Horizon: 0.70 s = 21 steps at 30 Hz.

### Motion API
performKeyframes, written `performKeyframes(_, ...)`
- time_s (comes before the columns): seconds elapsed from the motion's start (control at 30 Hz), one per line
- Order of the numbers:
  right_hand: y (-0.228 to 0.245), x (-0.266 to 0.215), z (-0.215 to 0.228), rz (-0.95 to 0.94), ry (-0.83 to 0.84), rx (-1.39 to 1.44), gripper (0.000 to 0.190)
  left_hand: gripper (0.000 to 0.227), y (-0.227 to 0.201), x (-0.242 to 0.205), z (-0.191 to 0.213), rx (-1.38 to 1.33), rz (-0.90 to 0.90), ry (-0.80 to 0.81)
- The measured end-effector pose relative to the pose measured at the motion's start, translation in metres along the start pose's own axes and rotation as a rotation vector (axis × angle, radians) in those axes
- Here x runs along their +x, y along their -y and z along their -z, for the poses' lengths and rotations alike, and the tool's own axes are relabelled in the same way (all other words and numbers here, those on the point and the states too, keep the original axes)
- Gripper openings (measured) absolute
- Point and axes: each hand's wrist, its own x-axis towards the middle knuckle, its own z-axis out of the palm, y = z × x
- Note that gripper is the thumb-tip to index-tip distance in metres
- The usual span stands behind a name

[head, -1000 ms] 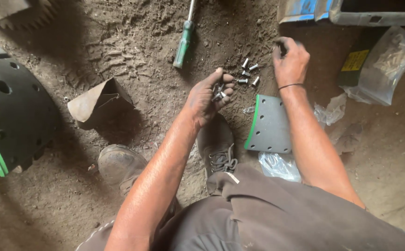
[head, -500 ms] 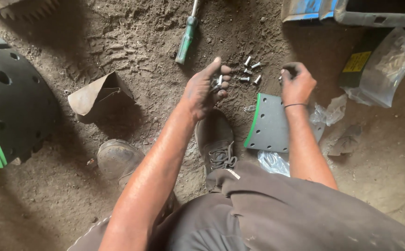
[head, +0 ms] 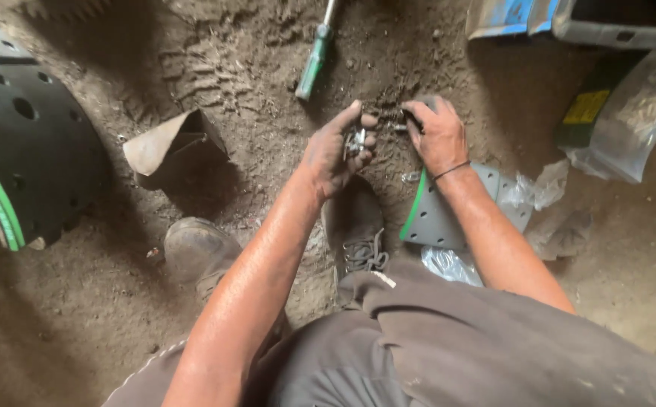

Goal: The person assembles curved metal parts by inserting and hammering metal pins into pre-drilled holes. They handle multiple curved metal pieces, align them, and secure them with pins using a hammer.

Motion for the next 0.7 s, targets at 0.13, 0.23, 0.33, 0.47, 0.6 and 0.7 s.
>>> performKeyframes(0.13, 0.010, 0.001, 0.015, -0.267, 0.065, 0.285, 0.019, 0.037, -0.002, -0.007, -0.009, -0.011, -0.006, -0.069)
performKeyframes(0.23, 0.018, -0.007, 0.032, -0.288, 0.065, 0.416, 0.023, 0.037, 0.006, -0.003, -0.014, -0.134, 0.049, -0.039)
performKeyframes(0.33, 0.009, -0.014, 0.038, -0.321, 0.039, 0.200, 0.023, 0.032, 0.008, 0.006, -0.019, -0.134, 0.001, 0.057)
performKeyframes(0.47, -0.014, -0.040, 0.006, -0.316, 0.037, 0.086, 0.028, 0.034, 0.007, 0.011, -0.011, -0.044, -0.008, 0.137)
performKeyframes(0.6, -0.034, -0.049, -0.009, -0.359, -0.011, 0.115, 0.019, 0.040, 0.000, -0.001, -0.002, 0.074, -0.015, 0.069)
performKeyframes(0.7, -0.033, -0.028, 0.002, -0.230, 0.009, -0.020, 0.021, 0.043, -0.003, -0.006, -0.002, 0.086, -0.006, 0.032)
